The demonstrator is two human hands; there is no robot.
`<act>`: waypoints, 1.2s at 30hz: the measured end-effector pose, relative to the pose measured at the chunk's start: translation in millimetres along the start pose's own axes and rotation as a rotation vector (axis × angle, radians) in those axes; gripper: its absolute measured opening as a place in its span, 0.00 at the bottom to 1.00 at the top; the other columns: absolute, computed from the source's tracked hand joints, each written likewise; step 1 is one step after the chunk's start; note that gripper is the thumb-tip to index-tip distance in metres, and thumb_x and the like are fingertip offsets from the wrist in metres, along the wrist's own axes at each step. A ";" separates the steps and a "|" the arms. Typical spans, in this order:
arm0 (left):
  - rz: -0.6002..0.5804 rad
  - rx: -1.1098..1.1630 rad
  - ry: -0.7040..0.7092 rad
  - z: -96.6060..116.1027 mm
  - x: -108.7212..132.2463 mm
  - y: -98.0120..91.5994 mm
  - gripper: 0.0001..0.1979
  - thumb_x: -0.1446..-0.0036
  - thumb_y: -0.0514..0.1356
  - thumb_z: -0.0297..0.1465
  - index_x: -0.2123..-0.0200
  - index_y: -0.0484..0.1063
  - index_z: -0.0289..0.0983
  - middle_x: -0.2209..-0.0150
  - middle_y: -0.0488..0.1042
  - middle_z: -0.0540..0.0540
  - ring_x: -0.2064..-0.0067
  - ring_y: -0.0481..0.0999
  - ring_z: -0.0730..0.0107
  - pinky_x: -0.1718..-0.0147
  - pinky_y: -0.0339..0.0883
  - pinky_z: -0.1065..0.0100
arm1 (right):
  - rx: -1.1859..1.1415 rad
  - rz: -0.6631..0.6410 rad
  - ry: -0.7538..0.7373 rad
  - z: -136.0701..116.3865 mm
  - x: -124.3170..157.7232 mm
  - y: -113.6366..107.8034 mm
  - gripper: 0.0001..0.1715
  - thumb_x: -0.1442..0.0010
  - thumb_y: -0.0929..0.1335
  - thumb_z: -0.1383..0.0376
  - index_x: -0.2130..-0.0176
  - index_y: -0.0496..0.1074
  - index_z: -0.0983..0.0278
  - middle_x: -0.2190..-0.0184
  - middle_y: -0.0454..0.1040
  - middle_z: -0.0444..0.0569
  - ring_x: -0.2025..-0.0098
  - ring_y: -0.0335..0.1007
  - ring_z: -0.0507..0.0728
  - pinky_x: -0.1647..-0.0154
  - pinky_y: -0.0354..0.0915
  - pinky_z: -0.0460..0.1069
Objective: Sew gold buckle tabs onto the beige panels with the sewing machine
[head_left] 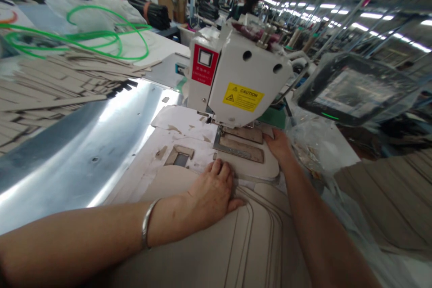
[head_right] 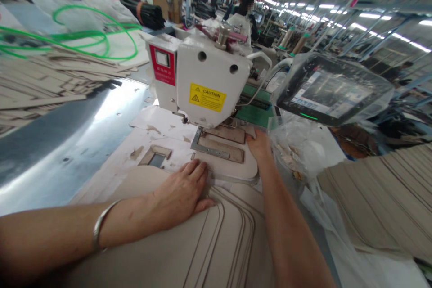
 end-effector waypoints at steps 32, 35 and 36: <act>0.018 0.046 0.073 -14.0 -10.3 -6.6 0.23 0.36 0.52 0.46 0.46 0.71 0.40 0.56 0.70 0.41 0.52 0.66 0.52 0.51 0.65 0.52 | 0.095 -0.127 -0.447 -2.9 140.6 -48.7 0.13 0.35 0.61 0.66 0.54 0.72 0.65 0.40 0.66 0.60 0.36 0.56 0.64 0.38 0.59 0.64; 0.013 0.039 0.082 -13.9 -10.5 -5.8 0.23 0.36 0.52 0.46 0.46 0.71 0.40 0.55 0.70 0.41 0.52 0.66 0.52 0.51 0.65 0.51 | 0.119 -0.142 -0.449 -4.9 138.0 -49.4 0.12 0.35 0.62 0.66 0.54 0.70 0.65 0.40 0.66 0.59 0.36 0.56 0.64 0.37 0.57 0.64; 0.015 0.037 0.086 -13.9 -10.7 -5.2 0.23 0.36 0.52 0.46 0.46 0.71 0.40 0.55 0.70 0.40 0.52 0.66 0.51 0.51 0.65 0.51 | 0.127 -0.146 -0.446 -6.5 137.8 -49.0 0.12 0.36 0.62 0.66 0.53 0.69 0.64 0.40 0.66 0.58 0.36 0.57 0.64 0.37 0.57 0.65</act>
Point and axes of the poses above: each hand's wrist, its own x-axis away from the middle knuckle, its own y-axis out of the palm, z = x × y, the point moved 2 cm from there along -x, towards the middle knuckle
